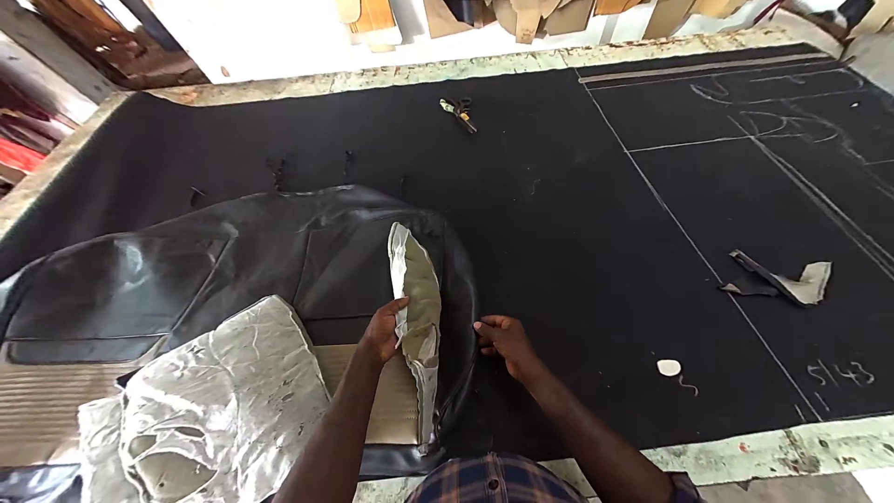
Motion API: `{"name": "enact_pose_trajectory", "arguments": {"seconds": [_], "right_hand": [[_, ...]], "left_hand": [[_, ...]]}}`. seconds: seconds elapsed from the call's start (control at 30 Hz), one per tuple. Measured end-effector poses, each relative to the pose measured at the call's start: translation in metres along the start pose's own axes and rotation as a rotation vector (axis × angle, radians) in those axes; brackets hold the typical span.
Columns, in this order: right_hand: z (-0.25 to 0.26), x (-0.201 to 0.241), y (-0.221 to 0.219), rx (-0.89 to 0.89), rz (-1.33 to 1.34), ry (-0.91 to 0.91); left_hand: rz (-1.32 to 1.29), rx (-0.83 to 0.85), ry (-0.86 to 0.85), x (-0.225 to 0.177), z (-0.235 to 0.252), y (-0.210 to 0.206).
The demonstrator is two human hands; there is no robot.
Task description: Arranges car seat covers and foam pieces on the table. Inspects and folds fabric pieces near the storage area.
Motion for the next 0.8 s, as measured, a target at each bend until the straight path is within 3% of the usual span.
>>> {"name": "enact_pose_trajectory", "arguments": {"seconds": [0.23, 0.53, 0.8], "right_hand": [[0.007, 0.001, -0.006, 0.03, 0.0, 0.036], [0.022, -0.024, -0.006, -0.122, -0.069, 0.154], [0.019, -0.026, 0.0, -0.057, 0.006, 0.155]], "left_hand": [[-0.048, -0.015, -0.013, 0.003, 0.001, -0.001], [-0.029, -0.056, -0.15, 0.003, -0.014, -0.011], [-0.25, -0.101, -0.558, -0.065, -0.083, 0.029]]}}
Point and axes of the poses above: each hand's wrist, its own z-axis towards the middle knuckle, its own y-axis out of the back of the hand, x = y × z, the point moved 4 cm from there along z, towards the middle knuckle, and after that the axes turned 10 degrees about y, right-handed, at the moved point
